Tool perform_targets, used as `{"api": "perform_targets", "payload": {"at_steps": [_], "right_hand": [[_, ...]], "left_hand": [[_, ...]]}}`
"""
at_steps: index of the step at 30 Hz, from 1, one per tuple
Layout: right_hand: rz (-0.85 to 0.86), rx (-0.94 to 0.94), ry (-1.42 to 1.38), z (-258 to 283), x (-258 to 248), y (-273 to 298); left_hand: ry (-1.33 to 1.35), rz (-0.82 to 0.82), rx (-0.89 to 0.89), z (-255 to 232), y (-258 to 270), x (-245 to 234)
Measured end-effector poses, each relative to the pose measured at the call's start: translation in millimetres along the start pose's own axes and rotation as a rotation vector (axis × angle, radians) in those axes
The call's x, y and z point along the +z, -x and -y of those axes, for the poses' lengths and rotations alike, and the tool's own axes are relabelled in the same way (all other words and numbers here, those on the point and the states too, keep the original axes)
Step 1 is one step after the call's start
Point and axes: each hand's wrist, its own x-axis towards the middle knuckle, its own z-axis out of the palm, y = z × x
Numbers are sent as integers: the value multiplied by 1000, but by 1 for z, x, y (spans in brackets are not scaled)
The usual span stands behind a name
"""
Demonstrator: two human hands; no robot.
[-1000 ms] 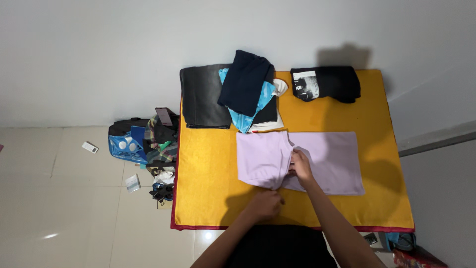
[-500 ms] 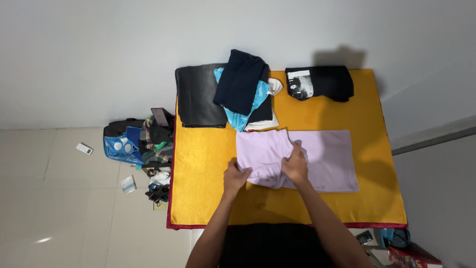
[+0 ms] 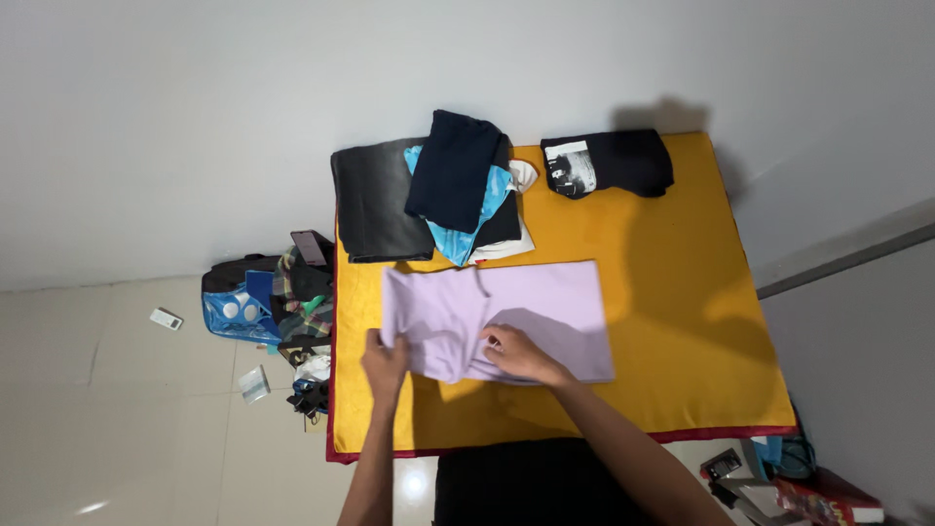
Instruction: The person folds a purple shirt and a dark blue shirt by hand on a table covered with a yellow cloth.
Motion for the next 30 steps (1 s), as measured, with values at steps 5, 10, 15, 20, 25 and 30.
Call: {"api": "perform_targets", "payload": {"at_steps": [5,10,15,20,25,30], "right_hand": [[97,119,-293,27,5,-18],[74,432,-756,80,-20,-36],[-20,204,-810,70,-5,-49],[110,305,-888,93,10,-71],[278,198,-815,136,19,-81],[285,97,-261,108,65,-68]], "left_hand": [[-126,-122,424,-53,32,-38],[-197,116,640,-90,81,6],[-269,162,617,-95,99,28],[-203,-25,549,-75,89,7],[-102,-232,244,-25,53,-31],[-81,-265,128,59,0,-49]]}}
